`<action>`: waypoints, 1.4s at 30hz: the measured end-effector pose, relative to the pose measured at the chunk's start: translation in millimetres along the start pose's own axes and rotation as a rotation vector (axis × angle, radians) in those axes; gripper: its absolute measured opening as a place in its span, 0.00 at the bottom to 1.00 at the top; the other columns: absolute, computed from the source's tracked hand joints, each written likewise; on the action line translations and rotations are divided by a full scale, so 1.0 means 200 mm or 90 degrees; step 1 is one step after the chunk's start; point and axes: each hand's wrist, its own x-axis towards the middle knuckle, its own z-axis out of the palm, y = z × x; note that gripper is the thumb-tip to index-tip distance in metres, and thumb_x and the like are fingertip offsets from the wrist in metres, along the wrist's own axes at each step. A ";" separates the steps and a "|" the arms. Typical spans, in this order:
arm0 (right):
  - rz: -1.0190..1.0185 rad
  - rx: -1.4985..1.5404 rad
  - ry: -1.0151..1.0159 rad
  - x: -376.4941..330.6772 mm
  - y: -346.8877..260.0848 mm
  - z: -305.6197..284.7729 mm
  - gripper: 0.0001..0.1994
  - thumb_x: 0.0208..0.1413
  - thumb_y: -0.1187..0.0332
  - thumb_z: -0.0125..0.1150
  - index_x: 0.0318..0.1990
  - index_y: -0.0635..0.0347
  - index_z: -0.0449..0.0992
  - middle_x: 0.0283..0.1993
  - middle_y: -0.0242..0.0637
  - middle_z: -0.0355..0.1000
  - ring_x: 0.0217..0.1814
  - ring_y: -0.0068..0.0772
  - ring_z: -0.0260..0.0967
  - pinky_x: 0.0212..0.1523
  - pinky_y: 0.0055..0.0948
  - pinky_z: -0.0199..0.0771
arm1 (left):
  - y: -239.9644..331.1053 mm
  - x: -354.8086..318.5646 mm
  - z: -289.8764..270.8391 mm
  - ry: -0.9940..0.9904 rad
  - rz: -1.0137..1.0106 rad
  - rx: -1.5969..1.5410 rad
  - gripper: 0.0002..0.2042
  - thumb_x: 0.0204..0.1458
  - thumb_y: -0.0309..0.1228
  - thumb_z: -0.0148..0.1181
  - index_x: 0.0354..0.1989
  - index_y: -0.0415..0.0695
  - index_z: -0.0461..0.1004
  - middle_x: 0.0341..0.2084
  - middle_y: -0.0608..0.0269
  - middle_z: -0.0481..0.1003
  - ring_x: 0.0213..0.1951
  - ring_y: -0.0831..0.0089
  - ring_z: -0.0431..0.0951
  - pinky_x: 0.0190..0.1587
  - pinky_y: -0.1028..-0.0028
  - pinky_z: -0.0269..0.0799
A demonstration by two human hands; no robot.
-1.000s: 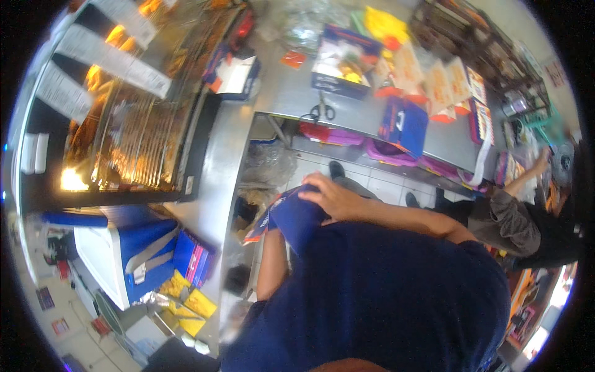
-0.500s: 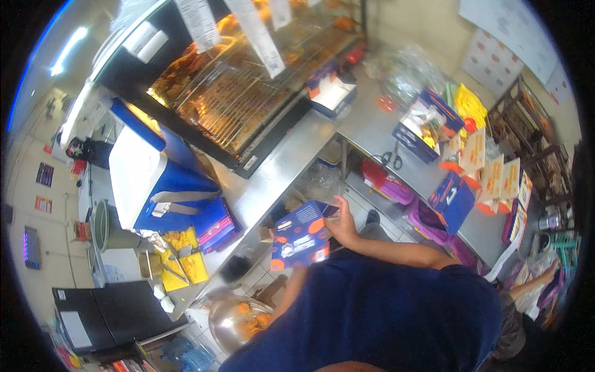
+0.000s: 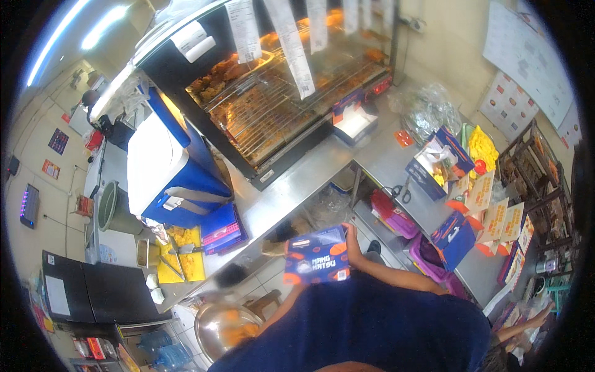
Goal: The person assembles bento-style meal boxes by placing cooked chicken pieces, rice, and vegetables into containers, then adding receipts and closing the boxes. They handle multiple boxes sequentially and place them on a nearby counter.
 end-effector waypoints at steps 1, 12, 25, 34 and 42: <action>-0.047 -0.044 -0.018 -0.02 -0.11 -0.02 0.40 0.36 0.69 0.71 0.58 0.59 0.54 0.54 0.48 0.52 0.60 0.48 0.52 0.62 0.35 0.51 | 0.00 0.00 0.00 0.010 0.001 0.001 0.24 0.55 0.27 0.49 0.60 0.37 0.52 0.51 0.52 0.66 0.51 0.61 0.67 0.55 0.67 0.61; -0.049 0.072 -0.050 -0.07 0.00 -0.06 0.32 0.43 0.81 0.49 0.61 0.62 0.58 0.56 0.49 0.62 0.61 0.41 0.59 0.62 0.30 0.55 | 0.05 0.06 0.06 -0.039 0.015 0.061 0.25 0.54 0.25 0.48 0.60 0.35 0.51 0.50 0.49 0.66 0.50 0.60 0.68 0.55 0.69 0.60; 0.037 -0.275 -0.240 -0.06 0.35 -0.29 0.25 0.52 0.59 0.54 0.53 0.68 0.66 0.36 0.54 0.74 0.38 0.48 0.74 0.39 0.41 0.71 | 0.36 -0.03 -0.13 -0.291 0.064 0.235 0.28 0.57 0.30 0.50 0.66 0.44 0.50 0.57 0.50 0.65 0.50 0.62 0.70 0.49 0.67 0.68; 0.068 -0.253 -0.365 0.04 0.36 -0.31 0.27 0.54 0.68 0.55 0.62 0.60 0.58 0.37 0.45 0.73 0.38 0.35 0.71 0.39 0.36 0.69 | 0.27 0.07 -0.24 -0.450 -0.031 0.108 0.26 0.57 0.30 0.51 0.64 0.45 0.56 0.62 0.56 0.59 0.62 0.65 0.59 0.56 0.68 0.63; 0.285 0.161 -0.550 0.25 0.13 -0.40 0.28 0.56 0.64 0.58 0.61 0.68 0.59 0.57 0.46 0.66 0.56 0.30 0.64 0.56 0.28 0.64 | 0.46 0.23 -0.31 -0.561 -0.276 -0.222 0.26 0.58 0.25 0.45 0.66 0.47 0.50 0.54 0.54 0.67 0.47 0.69 0.74 0.41 0.72 0.78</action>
